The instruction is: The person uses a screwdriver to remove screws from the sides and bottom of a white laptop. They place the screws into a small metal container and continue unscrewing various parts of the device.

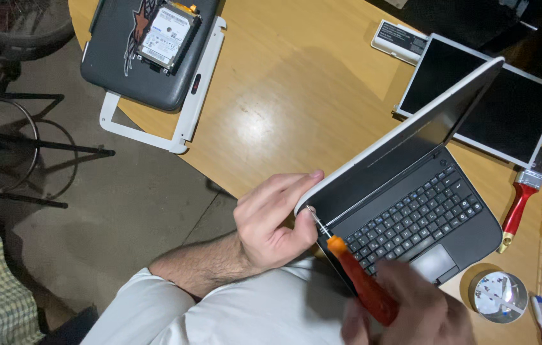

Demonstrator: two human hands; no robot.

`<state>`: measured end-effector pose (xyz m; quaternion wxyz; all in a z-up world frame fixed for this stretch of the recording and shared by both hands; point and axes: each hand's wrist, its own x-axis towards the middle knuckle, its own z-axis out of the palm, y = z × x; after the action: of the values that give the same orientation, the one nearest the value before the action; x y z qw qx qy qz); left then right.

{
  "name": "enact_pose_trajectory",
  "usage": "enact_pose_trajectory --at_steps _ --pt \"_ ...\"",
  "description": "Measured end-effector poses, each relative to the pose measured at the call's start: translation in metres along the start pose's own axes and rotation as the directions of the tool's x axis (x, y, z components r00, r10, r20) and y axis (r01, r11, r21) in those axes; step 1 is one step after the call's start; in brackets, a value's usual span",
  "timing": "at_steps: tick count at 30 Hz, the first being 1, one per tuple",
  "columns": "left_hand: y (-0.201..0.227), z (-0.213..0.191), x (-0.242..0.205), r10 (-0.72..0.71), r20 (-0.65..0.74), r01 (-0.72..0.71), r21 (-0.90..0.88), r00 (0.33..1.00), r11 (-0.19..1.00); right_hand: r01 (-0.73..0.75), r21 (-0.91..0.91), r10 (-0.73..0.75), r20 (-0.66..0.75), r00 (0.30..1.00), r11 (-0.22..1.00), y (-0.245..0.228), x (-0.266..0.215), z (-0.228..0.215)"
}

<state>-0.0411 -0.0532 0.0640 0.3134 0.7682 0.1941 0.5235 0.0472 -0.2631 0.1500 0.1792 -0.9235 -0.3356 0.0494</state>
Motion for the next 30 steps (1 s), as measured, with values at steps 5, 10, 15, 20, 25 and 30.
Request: enact_pose_trajectory --at_steps 5,10,15,20,25,30 --pt "0.002 -0.002 -0.001 -0.002 0.012 0.002 -0.009 1.0 1.0 0.421 0.041 -0.403 -0.217 0.889 0.906 -0.01 0.026 -0.007" --pt "0.001 -0.002 0.003 -0.018 0.003 0.018 -0.011 1.0 1.0 -0.15 -0.074 0.157 0.109 0.981 0.986 -0.012 0.02 -0.005" --pt "0.0 0.0 0.001 -0.002 -0.004 0.002 -0.012 1.0 1.0 0.103 0.042 -0.102 -0.012 0.995 0.994 -0.001 0.005 -0.001" --pt "0.001 -0.001 0.003 0.01 -0.001 -0.01 0.004 1.0 1.0 0.312 -0.016 -0.313 -0.038 0.949 0.95 0.018 0.023 0.007" --pt "0.001 -0.002 0.004 0.018 0.001 -0.018 -0.019 1.0 1.0 0.359 0.072 -0.356 -0.046 0.933 0.931 0.022 0.016 0.01" --pt "0.002 -0.004 0.006 -0.006 0.021 0.007 -0.026 1.0 1.0 0.462 0.112 -0.464 -0.012 0.886 0.88 0.034 0.032 0.01"
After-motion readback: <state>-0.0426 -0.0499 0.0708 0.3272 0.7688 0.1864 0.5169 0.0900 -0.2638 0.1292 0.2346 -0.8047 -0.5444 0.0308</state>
